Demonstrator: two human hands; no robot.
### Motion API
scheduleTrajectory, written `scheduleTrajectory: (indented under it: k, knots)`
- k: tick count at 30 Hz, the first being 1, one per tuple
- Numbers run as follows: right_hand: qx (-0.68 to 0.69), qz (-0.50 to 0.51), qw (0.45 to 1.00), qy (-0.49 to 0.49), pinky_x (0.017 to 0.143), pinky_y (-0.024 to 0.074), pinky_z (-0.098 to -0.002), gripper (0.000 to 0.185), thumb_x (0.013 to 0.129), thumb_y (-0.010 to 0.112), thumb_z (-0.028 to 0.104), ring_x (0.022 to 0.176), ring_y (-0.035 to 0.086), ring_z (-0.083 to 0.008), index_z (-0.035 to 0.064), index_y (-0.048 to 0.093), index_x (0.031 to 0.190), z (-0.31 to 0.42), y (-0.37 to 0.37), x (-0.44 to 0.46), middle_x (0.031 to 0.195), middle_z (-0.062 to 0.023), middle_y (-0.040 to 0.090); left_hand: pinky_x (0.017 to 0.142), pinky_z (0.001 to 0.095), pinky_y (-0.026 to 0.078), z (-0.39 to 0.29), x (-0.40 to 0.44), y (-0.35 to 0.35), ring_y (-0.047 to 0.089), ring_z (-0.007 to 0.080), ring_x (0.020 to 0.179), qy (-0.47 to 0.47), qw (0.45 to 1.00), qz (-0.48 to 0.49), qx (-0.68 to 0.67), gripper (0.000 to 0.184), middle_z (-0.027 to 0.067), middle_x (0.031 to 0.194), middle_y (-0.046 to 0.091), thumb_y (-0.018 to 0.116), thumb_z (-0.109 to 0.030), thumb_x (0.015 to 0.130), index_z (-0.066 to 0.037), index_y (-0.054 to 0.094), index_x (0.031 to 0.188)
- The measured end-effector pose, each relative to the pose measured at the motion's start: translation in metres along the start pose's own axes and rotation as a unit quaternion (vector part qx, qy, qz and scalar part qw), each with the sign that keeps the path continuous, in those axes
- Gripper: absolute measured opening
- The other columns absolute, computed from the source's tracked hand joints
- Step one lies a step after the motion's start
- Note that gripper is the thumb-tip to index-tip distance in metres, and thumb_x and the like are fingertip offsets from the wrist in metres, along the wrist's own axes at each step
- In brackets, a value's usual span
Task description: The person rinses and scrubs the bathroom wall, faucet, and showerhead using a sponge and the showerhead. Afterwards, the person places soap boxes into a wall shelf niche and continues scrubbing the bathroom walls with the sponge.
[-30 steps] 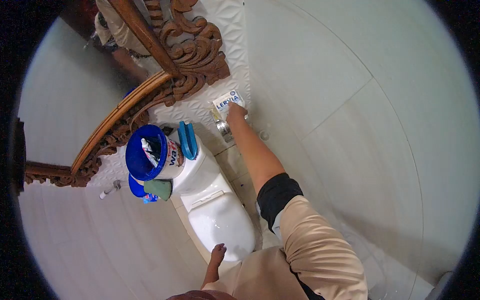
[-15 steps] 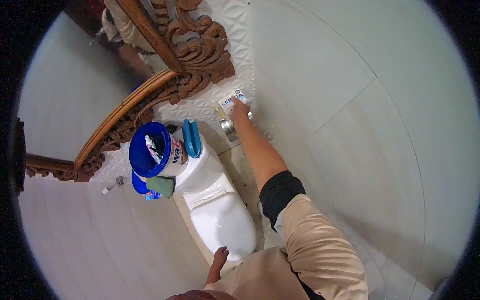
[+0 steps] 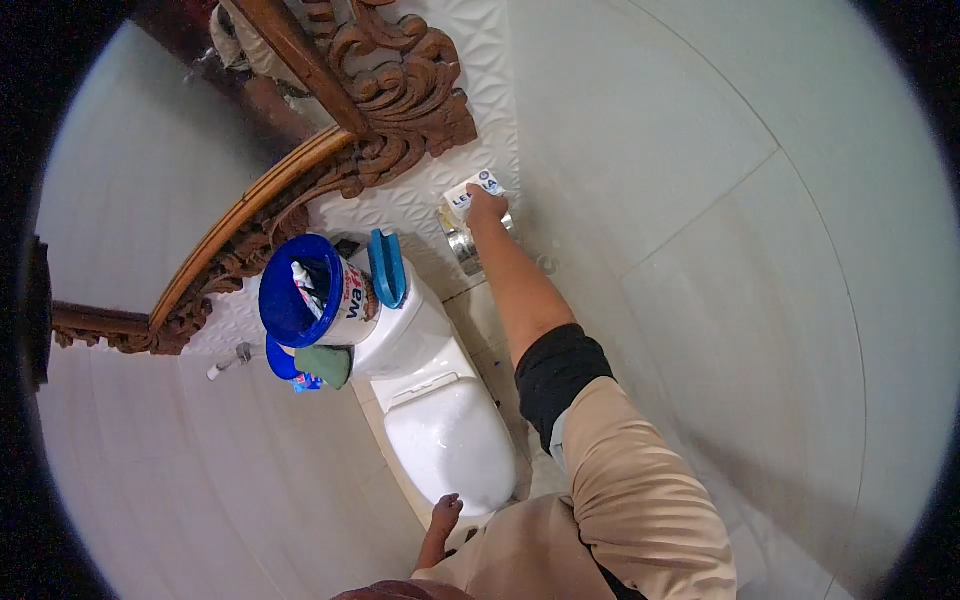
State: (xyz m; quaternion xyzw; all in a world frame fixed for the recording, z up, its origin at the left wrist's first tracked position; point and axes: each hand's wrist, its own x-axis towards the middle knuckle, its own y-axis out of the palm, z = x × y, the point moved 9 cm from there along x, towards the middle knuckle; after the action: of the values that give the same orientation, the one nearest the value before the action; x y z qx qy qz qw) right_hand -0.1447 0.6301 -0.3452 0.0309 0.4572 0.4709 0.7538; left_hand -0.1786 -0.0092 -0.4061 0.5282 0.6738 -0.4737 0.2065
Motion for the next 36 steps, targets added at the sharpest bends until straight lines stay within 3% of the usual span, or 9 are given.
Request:
scheduleTrajectory:
  k: [9, 13, 16, 18, 22, 29, 32, 34, 36]
  knots:
    - [0.028, 0.157, 0.987, -0.019, 0.050, 0.0479, -0.0345, 0.031, 0.059, 0.065, -0.004, 0.059, 0.058, -0.0208, 0.0053, 0.052, 0.085, 0.025, 0.006, -0.046, 0.077, -0.0057, 0.057, 0.076, 0.0317, 0.044, -0.012, -0.005, 0.004, 0.056, 0.0243, 0.090, 0.010, 1.000, -0.010, -0.006, 0.039, 0.0184, 0.101, 0.055, 0.053, -0.021, 0.075, 0.003, 0.050, 0.106]
    - [-0.039, 0.221, 0.974, 0.012, 0.053, 0.0493, -0.0319, 0.028, 0.064, 0.062, -0.007, 0.065, 0.058, -0.0177, 0.0062, 0.054, 0.087, 0.021, -0.025, -0.103, 0.077, -0.0038, 0.058, 0.075, 0.0317, 0.044, -0.029, 0.002, 0.002, 0.056, 0.0237, 0.088, 0.038, 0.999, -0.006, 0.014, 0.039, 0.0175, 0.100, 0.056, 0.054, -0.021, 0.075, 0.003, 0.050, 0.106]
    - [-0.174, 0.255, 0.949, 0.064, 0.059, 0.0499, -0.0307, 0.031, 0.063, 0.063, -0.006, 0.070, 0.059, -0.0168, 0.0039, 0.054, 0.091, 0.006, -0.072, -0.173, 0.080, -0.0043, 0.059, 0.075, 0.0267, 0.041, -0.046, 0.016, -0.014, 0.053, 0.0170, 0.083, 0.071, 0.985, -0.017, -0.156, 0.033, 0.0082, 0.093, 0.058, 0.054, -0.021, 0.078, 0.000, 0.052, 0.104]
    - [-0.220, 0.305, 0.924, 0.068, 0.061, 0.0495, -0.0301, 0.032, 0.063, 0.064, -0.005, 0.071, 0.059, -0.0163, 0.0025, 0.054, 0.092, -0.002, -0.104, -0.226, 0.082, -0.0050, 0.059, 0.075, 0.0228, 0.038, -0.103, -0.003, -0.043, 0.048, 0.0107, 0.082, 0.104, 0.951, 0.012, -0.290, 0.030, 0.0005, 0.089, 0.055, 0.052, -0.024, 0.081, -0.002, 0.053, 0.103]
    - [-0.367, 0.401, 0.839, 0.026, 0.066, 0.0474, -0.0282, 0.038, 0.060, 0.069, 0.003, 0.073, 0.058, -0.0157, -0.0009, 0.052, 0.094, 0.004, -0.142, -0.350, 0.083, -0.0070, 0.059, 0.079, 0.0279, 0.039, -0.206, -0.060, -0.095, 0.050, 0.0143, 0.090, 0.188, 0.908, 0.061, -0.370, 0.042, 0.0051, 0.102, 0.052, 0.048, -0.032, 0.084, -0.004, 0.043, 0.114]
    - [-0.531, 0.369, 0.729, -0.222, 0.069, 0.0442, -0.0304, 0.044, 0.055, 0.073, 0.022, 0.076, 0.056, -0.0191, -0.0001, 0.052, 0.087, 0.025, -0.210, -0.485, 0.082, -0.0117, 0.059, 0.079, 0.0302, 0.042, -0.206, -0.148, -0.066, 0.051, 0.0132, 0.089, 0.226, 0.881, 0.213, -0.356, 0.035, 0.0035, 0.099, 0.053, 0.049, -0.029, 0.083, -0.006, 0.045, 0.108]
    - [-0.524, 0.344, 0.742, -0.236, 0.068, 0.0438, -0.0299, 0.045, 0.055, 0.073, 0.024, 0.076, 0.057, -0.0194, -0.0004, 0.052, 0.087, 0.035, -0.244, -0.510, 0.081, -0.0124, 0.058, 0.078, 0.0339, 0.045, -0.194, -0.168, -0.044, 0.054, 0.0158, 0.087, 0.250, 0.848, 0.286, -0.370, 0.027, 0.0054, 0.098, 0.053, 0.047, -0.024, 0.084, -0.005, 0.046, 0.103]
    - [-0.521, 0.314, 0.754, -0.249, 0.068, 0.0438, -0.0295, 0.046, 0.055, 0.073, 0.024, 0.075, 0.057, -0.0196, -0.0006, 0.051, 0.087, 0.051, -0.273, -0.524, 0.081, -0.0124, 0.059, 0.072, 0.0286, 0.047, -0.193, -0.192, -0.022, 0.055, 0.0130, 0.079, 0.215, 0.808, 0.350, -0.422, 0.028, 0.0053, 0.093, 0.055, 0.051, -0.024, 0.082, -0.003, 0.047, 0.101]
    - [-0.518, 0.297, 0.768, -0.231, 0.067, 0.0439, -0.0293, 0.049, 0.054, 0.074, 0.025, 0.075, 0.056, -0.0193, -0.0024, 0.051, 0.087, 0.071, -0.298, -0.544, 0.081, -0.0130, 0.058, 0.075, 0.0320, 0.046, -0.192, -0.219, 0.000, 0.055, 0.0161, 0.083, 0.187, 0.807, 0.390, -0.402, 0.029, 0.0063, 0.095, 0.055, 0.050, -0.024, 0.082, -0.004, 0.046, 0.103]
